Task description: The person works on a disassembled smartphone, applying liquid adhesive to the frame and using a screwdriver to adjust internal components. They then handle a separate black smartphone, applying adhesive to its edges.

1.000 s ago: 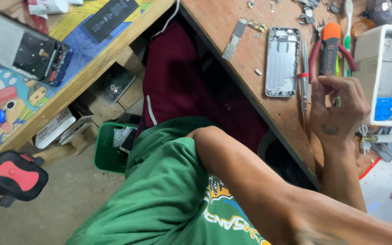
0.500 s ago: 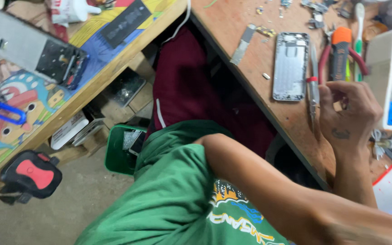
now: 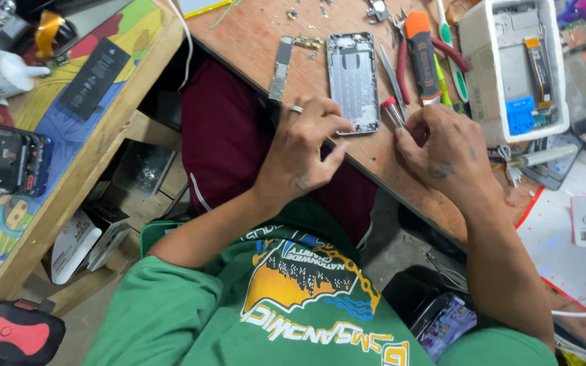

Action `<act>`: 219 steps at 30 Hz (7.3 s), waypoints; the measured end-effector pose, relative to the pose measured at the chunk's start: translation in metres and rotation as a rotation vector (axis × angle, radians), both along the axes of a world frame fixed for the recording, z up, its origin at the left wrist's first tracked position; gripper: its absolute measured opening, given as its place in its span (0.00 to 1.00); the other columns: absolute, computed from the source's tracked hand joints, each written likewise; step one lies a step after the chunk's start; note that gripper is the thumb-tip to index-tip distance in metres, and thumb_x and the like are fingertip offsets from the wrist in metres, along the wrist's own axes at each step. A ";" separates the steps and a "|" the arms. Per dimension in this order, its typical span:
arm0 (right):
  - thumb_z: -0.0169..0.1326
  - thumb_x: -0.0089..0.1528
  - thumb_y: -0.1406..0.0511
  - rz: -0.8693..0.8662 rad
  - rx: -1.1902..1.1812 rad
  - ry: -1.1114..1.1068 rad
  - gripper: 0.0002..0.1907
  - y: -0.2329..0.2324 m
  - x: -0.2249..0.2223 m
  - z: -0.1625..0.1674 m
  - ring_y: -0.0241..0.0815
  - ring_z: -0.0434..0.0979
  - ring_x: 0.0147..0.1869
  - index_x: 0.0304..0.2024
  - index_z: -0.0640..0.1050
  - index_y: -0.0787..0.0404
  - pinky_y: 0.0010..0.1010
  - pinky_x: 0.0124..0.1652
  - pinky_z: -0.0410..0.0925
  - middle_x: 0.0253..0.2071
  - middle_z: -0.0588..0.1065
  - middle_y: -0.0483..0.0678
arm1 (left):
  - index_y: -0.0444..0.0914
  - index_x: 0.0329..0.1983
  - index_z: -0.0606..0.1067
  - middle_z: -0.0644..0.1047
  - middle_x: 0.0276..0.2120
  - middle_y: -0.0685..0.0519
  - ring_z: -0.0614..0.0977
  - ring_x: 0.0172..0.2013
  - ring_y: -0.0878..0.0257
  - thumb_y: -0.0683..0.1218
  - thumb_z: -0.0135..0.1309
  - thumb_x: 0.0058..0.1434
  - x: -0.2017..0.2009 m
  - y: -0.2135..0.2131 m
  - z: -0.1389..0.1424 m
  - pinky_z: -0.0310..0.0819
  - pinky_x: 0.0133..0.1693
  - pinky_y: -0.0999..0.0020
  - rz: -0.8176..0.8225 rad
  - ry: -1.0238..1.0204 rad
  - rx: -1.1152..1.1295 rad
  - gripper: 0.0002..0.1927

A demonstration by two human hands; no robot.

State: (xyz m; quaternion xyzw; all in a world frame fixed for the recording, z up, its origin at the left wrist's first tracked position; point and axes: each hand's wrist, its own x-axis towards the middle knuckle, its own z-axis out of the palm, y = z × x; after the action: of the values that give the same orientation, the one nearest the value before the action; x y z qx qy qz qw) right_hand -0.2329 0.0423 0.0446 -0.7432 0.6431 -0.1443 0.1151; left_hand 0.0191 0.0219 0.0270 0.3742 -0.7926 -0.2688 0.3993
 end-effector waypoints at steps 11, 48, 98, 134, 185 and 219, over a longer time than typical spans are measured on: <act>0.60 0.69 0.70 -0.033 -0.068 -0.239 0.11 0.001 -0.004 0.005 0.41 0.79 0.37 0.50 0.73 0.67 0.32 0.39 0.72 0.37 0.77 0.51 | 0.39 0.39 0.79 0.71 0.43 0.49 0.71 0.49 0.51 0.42 0.66 0.58 -0.001 -0.004 -0.017 0.64 0.54 0.57 0.009 -0.058 -0.004 0.08; 0.58 0.75 0.73 0.097 -0.340 -0.277 0.13 -0.001 0.003 -0.004 0.47 0.81 0.51 0.61 0.75 0.66 0.33 0.49 0.75 0.48 0.75 0.56 | 0.39 0.39 0.76 0.72 0.40 0.49 0.73 0.47 0.51 0.42 0.60 0.62 -0.016 -0.014 -0.004 0.63 0.52 0.57 -0.029 -0.088 0.029 0.05; 0.60 0.64 0.71 0.100 -0.149 -0.168 0.09 -0.004 0.010 -0.007 0.56 0.79 0.43 0.47 0.81 0.58 0.41 0.44 0.73 0.43 0.77 0.55 | 0.38 0.55 0.74 0.79 0.48 0.47 0.83 0.48 0.53 0.51 0.56 0.64 -0.016 -0.060 -0.012 0.75 0.56 0.58 0.138 -0.141 0.261 0.19; 0.59 0.68 0.72 0.082 -0.206 -0.288 0.09 -0.007 0.006 -0.009 0.55 0.81 0.41 0.52 0.79 0.67 0.39 0.41 0.72 0.42 0.78 0.59 | 0.37 0.73 0.59 0.72 0.60 0.42 0.73 0.63 0.49 0.43 0.61 0.51 -0.005 -0.050 -0.015 0.49 0.69 0.51 -0.145 -0.249 -0.059 0.45; 0.56 0.78 0.67 -0.009 -0.288 -0.308 0.07 -0.007 -0.001 -0.006 0.44 0.78 0.40 0.49 0.79 0.67 0.33 0.40 0.69 0.42 0.76 0.54 | 0.38 0.64 0.69 0.73 0.57 0.45 0.72 0.61 0.51 0.53 0.70 0.51 -0.014 -0.039 -0.009 0.50 0.64 0.51 -0.199 -0.246 -0.058 0.39; 0.61 0.72 0.76 0.363 -0.419 -0.694 0.33 0.010 0.015 -0.025 0.47 0.83 0.51 0.72 0.57 0.63 0.33 0.52 0.79 0.47 0.74 0.57 | 0.39 0.59 0.71 0.74 0.57 0.48 0.72 0.61 0.51 0.45 0.65 0.58 -0.019 0.006 -0.024 0.61 0.65 0.55 -0.021 -0.067 0.019 0.26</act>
State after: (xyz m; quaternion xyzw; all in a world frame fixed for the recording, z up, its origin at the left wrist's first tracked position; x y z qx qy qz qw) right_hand -0.2180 0.0519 0.0195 -0.7588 0.3824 -0.4900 0.1948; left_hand -0.0004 0.0284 0.0025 0.3783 -0.8070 -0.2677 0.3661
